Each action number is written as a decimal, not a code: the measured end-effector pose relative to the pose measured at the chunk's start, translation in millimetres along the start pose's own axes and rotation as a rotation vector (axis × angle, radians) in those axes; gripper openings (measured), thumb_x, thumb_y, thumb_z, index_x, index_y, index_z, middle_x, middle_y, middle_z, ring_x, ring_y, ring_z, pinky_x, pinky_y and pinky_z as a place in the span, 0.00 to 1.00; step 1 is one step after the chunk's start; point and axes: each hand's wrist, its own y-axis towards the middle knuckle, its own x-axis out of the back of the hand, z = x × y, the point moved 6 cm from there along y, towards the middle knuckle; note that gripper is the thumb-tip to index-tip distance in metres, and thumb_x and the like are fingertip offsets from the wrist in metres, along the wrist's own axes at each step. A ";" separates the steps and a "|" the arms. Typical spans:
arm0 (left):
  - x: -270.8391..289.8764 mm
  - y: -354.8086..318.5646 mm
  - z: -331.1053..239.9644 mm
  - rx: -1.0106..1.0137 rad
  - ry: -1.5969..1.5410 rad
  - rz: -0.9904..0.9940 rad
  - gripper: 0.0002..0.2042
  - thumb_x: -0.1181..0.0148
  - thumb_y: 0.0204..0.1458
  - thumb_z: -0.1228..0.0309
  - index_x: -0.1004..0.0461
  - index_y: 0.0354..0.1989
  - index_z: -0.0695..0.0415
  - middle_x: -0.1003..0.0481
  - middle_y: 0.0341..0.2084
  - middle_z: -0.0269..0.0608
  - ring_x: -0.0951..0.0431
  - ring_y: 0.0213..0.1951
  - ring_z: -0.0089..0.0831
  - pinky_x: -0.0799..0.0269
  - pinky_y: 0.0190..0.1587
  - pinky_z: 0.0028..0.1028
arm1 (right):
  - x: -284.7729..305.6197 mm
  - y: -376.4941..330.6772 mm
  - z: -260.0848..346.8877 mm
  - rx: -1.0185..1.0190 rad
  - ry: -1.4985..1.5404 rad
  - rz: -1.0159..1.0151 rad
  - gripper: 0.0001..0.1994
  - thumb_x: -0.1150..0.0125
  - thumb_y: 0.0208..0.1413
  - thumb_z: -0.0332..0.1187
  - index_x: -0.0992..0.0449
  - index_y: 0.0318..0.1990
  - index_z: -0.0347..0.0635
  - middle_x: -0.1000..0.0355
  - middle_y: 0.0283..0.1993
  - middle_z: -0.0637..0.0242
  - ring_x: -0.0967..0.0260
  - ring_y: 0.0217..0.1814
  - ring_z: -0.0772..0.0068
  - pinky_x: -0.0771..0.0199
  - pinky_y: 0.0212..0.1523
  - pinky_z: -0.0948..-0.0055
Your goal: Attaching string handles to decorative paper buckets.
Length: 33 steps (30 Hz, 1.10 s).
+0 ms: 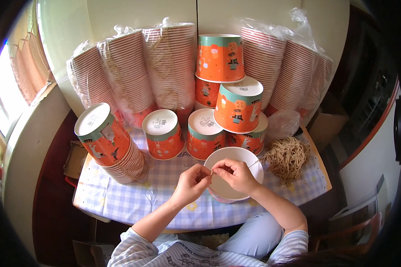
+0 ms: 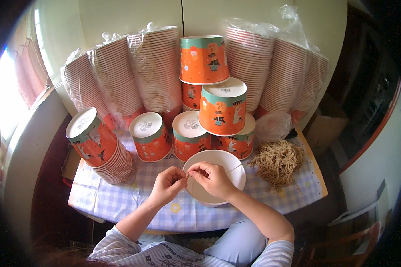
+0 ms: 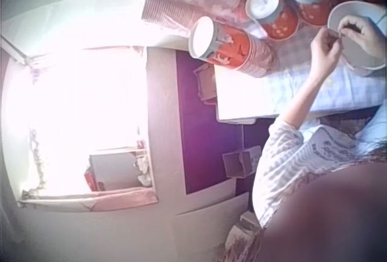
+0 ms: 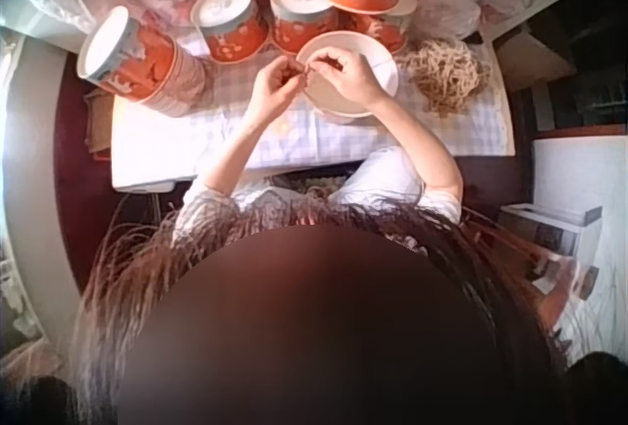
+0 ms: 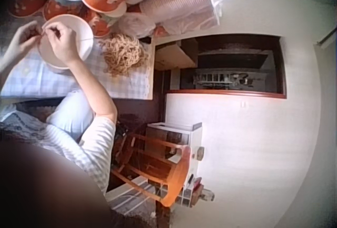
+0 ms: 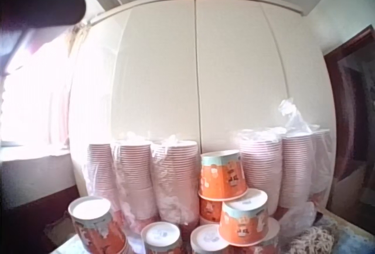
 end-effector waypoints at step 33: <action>6.2 -4.6 -22.7 -0.223 0.373 -0.206 0.05 0.43 0.44 0.78 0.26 0.30 0.61 0.34 0.13 0.34 0.37 0.16 0.15 0.40 0.18 0.18 | -1.2 -0.9 4.7 -0.007 -0.108 0.007 0.05 0.44 0.49 0.28 0.27 0.32 0.36 0.28 0.26 0.69 0.34 0.27 0.83 0.32 0.29 0.80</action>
